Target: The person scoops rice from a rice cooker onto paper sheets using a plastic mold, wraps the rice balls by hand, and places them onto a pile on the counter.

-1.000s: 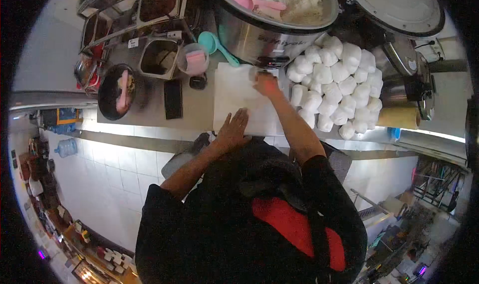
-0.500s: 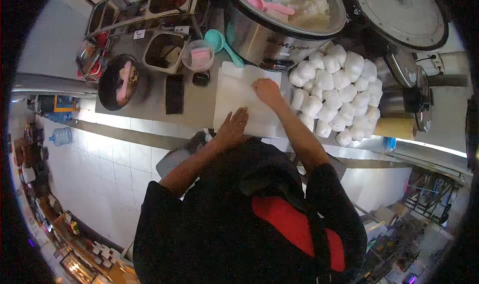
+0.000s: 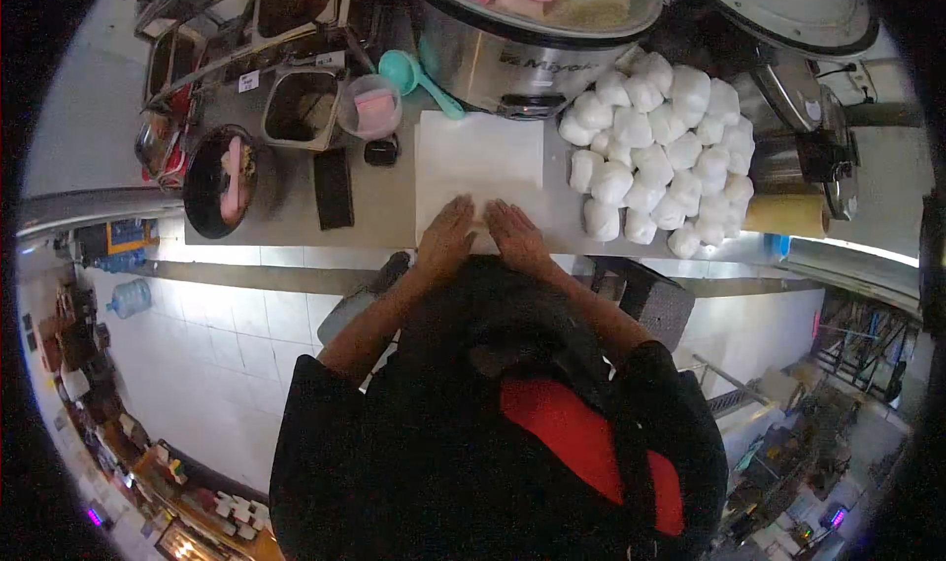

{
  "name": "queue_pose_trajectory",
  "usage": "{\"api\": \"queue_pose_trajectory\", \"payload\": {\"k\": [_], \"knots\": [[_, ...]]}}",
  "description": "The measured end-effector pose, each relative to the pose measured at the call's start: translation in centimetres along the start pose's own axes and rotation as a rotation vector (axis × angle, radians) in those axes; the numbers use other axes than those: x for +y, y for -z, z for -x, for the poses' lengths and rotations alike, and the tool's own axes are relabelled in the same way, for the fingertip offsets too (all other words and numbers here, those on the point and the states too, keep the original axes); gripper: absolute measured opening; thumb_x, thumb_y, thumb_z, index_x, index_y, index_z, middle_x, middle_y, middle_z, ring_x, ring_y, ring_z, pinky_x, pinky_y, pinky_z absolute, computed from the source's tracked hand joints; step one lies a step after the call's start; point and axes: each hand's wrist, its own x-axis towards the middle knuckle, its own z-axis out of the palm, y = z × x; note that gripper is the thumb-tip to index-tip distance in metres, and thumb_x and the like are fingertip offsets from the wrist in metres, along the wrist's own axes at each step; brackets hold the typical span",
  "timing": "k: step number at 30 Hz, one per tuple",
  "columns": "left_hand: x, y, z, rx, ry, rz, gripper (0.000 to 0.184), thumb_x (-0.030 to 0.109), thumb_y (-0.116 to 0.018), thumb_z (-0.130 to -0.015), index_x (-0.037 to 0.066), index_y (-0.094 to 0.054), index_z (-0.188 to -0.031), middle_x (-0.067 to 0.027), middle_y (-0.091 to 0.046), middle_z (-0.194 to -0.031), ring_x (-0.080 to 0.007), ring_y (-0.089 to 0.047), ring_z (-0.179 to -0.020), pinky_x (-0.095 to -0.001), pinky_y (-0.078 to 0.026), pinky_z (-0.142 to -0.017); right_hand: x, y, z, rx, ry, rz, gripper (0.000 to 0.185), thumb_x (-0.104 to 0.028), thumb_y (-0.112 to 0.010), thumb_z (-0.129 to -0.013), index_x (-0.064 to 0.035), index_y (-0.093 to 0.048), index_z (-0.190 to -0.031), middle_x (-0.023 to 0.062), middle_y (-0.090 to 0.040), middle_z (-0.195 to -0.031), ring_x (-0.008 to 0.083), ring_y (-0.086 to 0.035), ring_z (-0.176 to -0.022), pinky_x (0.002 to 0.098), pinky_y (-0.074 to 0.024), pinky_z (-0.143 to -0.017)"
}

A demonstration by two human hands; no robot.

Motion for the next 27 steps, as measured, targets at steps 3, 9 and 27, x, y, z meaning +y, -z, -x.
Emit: {"api": "queue_pose_trajectory", "payload": {"k": [3, 9, 27], "knots": [[-3.5, -2.7, 2.0, -0.007, -0.010, -0.001, 0.034, 0.010, -0.052, -0.086, 0.004, -0.053, -0.120, -0.0152, -0.050, -0.129, -0.0253, -0.048, -0.120, -0.0401, -0.035, -0.103, 1.0, 2.3, 0.1, -0.187, -0.138, 0.009, 0.035, -0.011, -0.052, -0.081, -0.0024, -0.058, -0.114, 0.0136, -0.055, -0.123, 0.0298, -0.052, -0.115, 0.0436, -0.0406, -0.098], [-5.4, 0.3, 0.2, -0.198, -0.032, -0.140, 0.037, 0.015, -0.060, -0.083, 0.005, -0.053, -0.118, -0.0111, -0.064, -0.106, -0.0242, -0.058, -0.104, -0.0433, -0.038, -0.097, 4.8, 2.0, -1.6, -0.246, -0.208, -0.091, 0.023, -0.020, -0.057, -0.081, -0.0034, -0.060, -0.096, 0.0140, -0.062, -0.091, 0.0295, -0.059, -0.096, 0.0406, -0.0477, -0.085], [-5.4, -1.9, -1.5, -0.188, 0.153, -0.139, 0.015, 0.014, -0.066, -0.074, 0.004, -0.065, -0.084, -0.0130, -0.056, -0.089, -0.0297, -0.056, -0.089, -0.0395, -0.049, -0.077, 2.1, -0.8, -1.6, 0.031, -0.220, -0.165, 0.016, -0.006, -0.048, -0.082, 0.0011, -0.053, -0.095, 0.0202, -0.051, -0.091, 0.0373, -0.051, -0.086, 0.0430, -0.0443, -0.080]]}}
